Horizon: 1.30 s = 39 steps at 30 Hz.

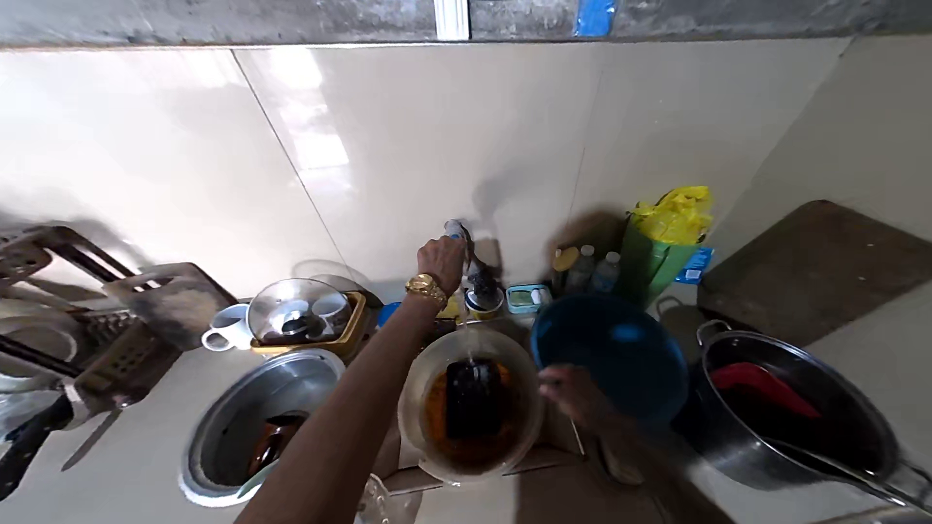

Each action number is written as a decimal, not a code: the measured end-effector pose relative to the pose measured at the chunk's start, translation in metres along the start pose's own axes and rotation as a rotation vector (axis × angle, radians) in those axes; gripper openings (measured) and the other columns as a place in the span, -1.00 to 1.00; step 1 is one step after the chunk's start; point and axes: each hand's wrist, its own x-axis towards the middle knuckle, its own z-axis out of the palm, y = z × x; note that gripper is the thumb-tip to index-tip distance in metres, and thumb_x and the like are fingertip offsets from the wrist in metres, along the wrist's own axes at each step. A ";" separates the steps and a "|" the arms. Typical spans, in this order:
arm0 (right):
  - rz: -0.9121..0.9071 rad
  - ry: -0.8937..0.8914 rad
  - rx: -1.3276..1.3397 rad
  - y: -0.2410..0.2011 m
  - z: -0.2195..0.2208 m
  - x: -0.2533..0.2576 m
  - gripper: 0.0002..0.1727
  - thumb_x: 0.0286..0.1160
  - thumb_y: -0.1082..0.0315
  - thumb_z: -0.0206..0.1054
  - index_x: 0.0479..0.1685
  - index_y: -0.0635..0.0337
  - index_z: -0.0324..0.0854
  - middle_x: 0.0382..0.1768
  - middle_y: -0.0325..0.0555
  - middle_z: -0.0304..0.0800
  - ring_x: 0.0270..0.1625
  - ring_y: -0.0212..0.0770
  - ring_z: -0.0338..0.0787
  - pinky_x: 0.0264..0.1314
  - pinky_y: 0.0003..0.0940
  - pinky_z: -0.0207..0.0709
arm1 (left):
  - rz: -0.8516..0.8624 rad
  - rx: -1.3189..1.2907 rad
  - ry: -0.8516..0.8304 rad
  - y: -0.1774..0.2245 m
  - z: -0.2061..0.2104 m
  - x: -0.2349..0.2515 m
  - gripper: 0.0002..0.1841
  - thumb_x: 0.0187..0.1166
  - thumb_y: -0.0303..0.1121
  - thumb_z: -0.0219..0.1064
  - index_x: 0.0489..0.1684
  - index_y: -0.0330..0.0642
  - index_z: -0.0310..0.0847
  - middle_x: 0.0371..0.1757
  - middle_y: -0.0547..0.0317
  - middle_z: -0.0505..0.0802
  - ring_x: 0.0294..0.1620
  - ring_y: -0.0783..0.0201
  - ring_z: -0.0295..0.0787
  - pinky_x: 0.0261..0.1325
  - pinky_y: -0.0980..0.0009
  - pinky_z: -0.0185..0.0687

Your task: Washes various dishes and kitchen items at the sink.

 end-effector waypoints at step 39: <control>0.551 0.022 -0.724 0.155 -0.238 -0.090 -0.73 0.49 0.41 0.46 0.08 0.38 0.71 0.17 0.33 0.74 0.27 0.35 0.72 0.23 0.29 0.58 | -0.058 0.092 0.114 -0.008 0.021 0.006 -0.82 0.49 -0.52 0.47 -0.10 -0.49 0.70 -0.02 -0.52 0.79 0.14 -0.52 0.73 0.07 -0.35 0.62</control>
